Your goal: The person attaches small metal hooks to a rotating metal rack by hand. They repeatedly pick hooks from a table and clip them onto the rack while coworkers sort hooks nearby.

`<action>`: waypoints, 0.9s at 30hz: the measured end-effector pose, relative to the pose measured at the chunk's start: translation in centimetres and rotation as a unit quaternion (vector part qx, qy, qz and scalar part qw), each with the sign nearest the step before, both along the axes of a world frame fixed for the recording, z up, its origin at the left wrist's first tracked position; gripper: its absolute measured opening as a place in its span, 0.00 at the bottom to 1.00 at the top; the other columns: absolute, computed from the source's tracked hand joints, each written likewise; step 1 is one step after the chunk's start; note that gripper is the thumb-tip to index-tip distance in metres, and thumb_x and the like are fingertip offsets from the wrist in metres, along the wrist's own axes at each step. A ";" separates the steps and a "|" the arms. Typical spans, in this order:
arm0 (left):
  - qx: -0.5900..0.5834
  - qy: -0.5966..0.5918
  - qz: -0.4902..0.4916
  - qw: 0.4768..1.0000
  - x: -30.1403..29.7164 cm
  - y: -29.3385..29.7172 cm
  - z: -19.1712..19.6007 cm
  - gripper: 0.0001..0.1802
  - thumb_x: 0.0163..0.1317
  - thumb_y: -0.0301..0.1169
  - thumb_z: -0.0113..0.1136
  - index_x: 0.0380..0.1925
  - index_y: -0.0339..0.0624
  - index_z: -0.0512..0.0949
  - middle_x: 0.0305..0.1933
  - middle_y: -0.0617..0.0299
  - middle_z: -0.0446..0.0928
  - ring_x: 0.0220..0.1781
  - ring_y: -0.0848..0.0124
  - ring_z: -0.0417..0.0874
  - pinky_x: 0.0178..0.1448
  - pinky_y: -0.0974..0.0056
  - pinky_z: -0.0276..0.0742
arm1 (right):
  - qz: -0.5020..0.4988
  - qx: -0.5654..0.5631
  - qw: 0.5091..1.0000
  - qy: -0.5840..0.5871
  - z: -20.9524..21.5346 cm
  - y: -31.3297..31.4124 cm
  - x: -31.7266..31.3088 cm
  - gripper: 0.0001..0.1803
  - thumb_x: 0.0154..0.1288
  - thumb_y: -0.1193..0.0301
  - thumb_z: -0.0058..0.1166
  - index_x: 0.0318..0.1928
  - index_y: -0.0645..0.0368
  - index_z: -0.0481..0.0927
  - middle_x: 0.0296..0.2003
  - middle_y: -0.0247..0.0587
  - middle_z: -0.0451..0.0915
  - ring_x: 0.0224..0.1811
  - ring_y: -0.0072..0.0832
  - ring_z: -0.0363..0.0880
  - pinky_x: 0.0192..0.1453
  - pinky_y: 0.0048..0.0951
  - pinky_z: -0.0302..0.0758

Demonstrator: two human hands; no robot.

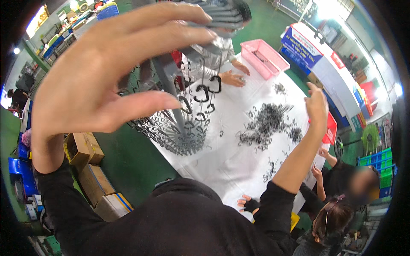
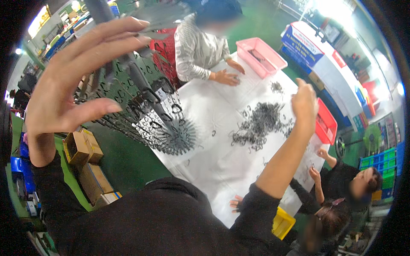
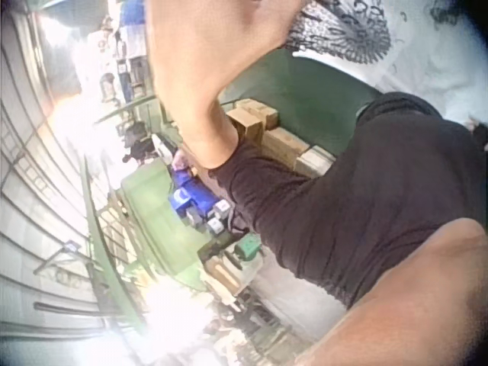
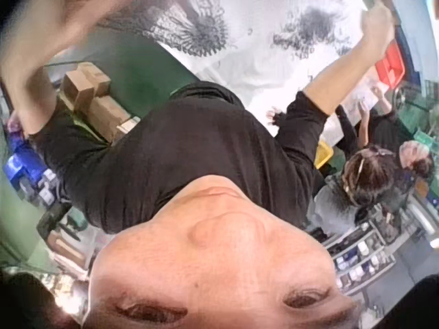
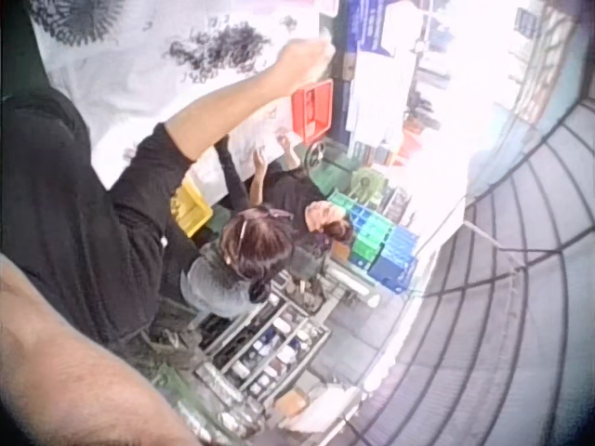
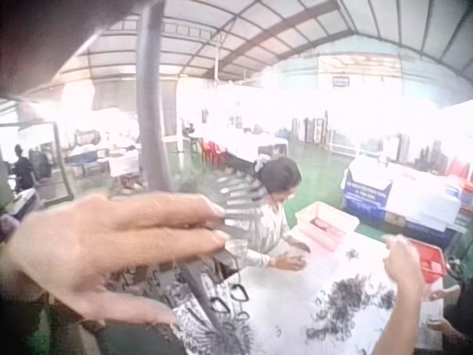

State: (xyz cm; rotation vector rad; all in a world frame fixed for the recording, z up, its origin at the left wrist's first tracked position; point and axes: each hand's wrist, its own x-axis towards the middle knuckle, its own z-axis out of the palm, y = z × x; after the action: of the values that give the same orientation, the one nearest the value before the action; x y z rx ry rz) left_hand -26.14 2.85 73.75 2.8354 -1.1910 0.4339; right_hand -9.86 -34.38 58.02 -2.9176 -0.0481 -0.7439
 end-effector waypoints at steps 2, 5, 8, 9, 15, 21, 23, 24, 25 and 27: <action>-0.042 0.008 -0.002 0.999 0.1 0.6 -0.8 0.36 0.48 0.37 0.69 0.59 0.38 0.72 0.65 0.47 0.67 0.65 0.51 0.71 0.65 0.54 0.68 | 0.152 0.204 0.967 0.006 0.7 4.3 -2.3 0.19 0.59 0.77 0.55 0.53 0.55 0.80 0.40 0.44 0.83 0.45 0.29 0.81 0.51 0.30 0.74; -0.059 -0.021 -0.045 0.997 -0.4 1.5 -1.7 0.35 0.46 0.33 0.69 0.59 0.40 0.72 0.63 0.49 0.69 0.63 0.51 0.72 0.64 0.54 0.70 | 0.421 0.442 0.792 0.023 2.2 11.4 -7.8 0.16 0.61 0.76 0.58 0.51 0.58 0.81 0.40 0.42 0.84 0.42 0.21 0.81 0.47 0.24 0.74; -0.081 -0.009 -0.040 0.996 -0.7 1.6 -2.0 0.34 0.45 0.31 0.69 0.57 0.40 0.74 0.59 0.50 0.73 0.61 0.51 0.74 0.63 0.55 0.71 | 0.448 0.479 0.755 0.023 4.2 16.5 -11.3 0.11 0.65 0.79 0.53 0.47 0.69 0.81 0.39 0.43 0.84 0.43 0.24 0.82 0.50 0.23 0.74; -0.077 -0.013 -0.044 0.996 -0.7 1.5 -1.9 0.34 0.45 0.31 0.69 0.57 0.39 0.74 0.59 0.50 0.74 0.60 0.51 0.75 0.62 0.55 0.71 | 0.465 0.487 0.739 0.030 4.9 17.4 -11.7 0.10 0.65 0.80 0.53 0.46 0.70 0.81 0.38 0.43 0.84 0.42 0.24 0.82 0.49 0.23 0.75; -0.077 -0.036 -0.048 0.995 0.0 0.7 -1.9 0.33 0.45 0.28 0.68 0.57 0.41 0.74 0.57 0.49 0.74 0.57 0.51 0.77 0.59 0.54 0.74 | 0.419 0.523 0.739 0.065 6.2 18.8 -11.7 0.09 0.64 0.81 0.52 0.43 0.71 0.81 0.31 0.41 0.83 0.32 0.22 0.81 0.42 0.22 0.77; -0.077 -0.055 -0.061 0.994 -0.3 -0.3 -2.3 0.33 0.45 0.27 0.68 0.56 0.40 0.74 0.57 0.49 0.75 0.56 0.50 0.77 0.58 0.53 0.75 | 0.431 0.541 0.721 -0.032 4.9 17.6 -12.2 0.07 0.64 0.80 0.54 0.41 0.68 0.82 0.26 0.38 0.83 0.28 0.19 0.81 0.35 0.20 0.75; -0.077 -0.060 -0.059 0.993 -0.3 -0.6 -2.4 0.32 0.45 0.27 0.68 0.56 0.40 0.75 0.57 0.50 0.75 0.55 0.50 0.77 0.58 0.53 0.75 | 0.426 0.581 0.692 -0.029 4.5 16.4 -12.2 0.07 0.64 0.80 0.53 0.41 0.69 0.81 0.27 0.38 0.83 0.29 0.21 0.81 0.37 0.21 0.76; -0.075 -0.063 -0.054 0.994 -0.3 -0.7 -2.4 0.32 0.45 0.27 0.68 0.55 0.40 0.75 0.57 0.50 0.75 0.55 0.50 0.77 0.58 0.53 0.75 | 0.429 0.601 0.674 -0.024 4.3 15.8 -12.1 0.07 0.65 0.80 0.53 0.41 0.70 0.81 0.27 0.39 0.82 0.30 0.21 0.81 0.38 0.21 0.76; -0.074 -0.065 -0.047 0.994 -0.3 -0.8 -2.5 0.32 0.45 0.27 0.68 0.55 0.40 0.75 0.57 0.50 0.75 0.55 0.50 0.77 0.57 0.53 0.75 | 0.419 0.594 0.686 -0.020 4.1 15.3 -11.9 0.07 0.65 0.80 0.53 0.41 0.70 0.81 0.28 0.39 0.82 0.31 0.22 0.81 0.38 0.21 0.76; -0.079 -0.069 -0.029 0.994 -0.3 -1.0 -2.6 0.31 0.45 0.26 0.68 0.55 0.40 0.75 0.56 0.51 0.75 0.55 0.50 0.77 0.57 0.54 0.75 | 0.414 0.589 0.694 -0.019 3.8 14.5 -11.7 0.07 0.65 0.80 0.53 0.40 0.71 0.81 0.28 0.40 0.82 0.32 0.23 0.81 0.40 0.22 0.76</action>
State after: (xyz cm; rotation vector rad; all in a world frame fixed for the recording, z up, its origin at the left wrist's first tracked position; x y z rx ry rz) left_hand -26.39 1.84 71.11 2.6673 -1.1988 0.6988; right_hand -21.52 -19.92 61.85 -1.3766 -0.5914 -0.3804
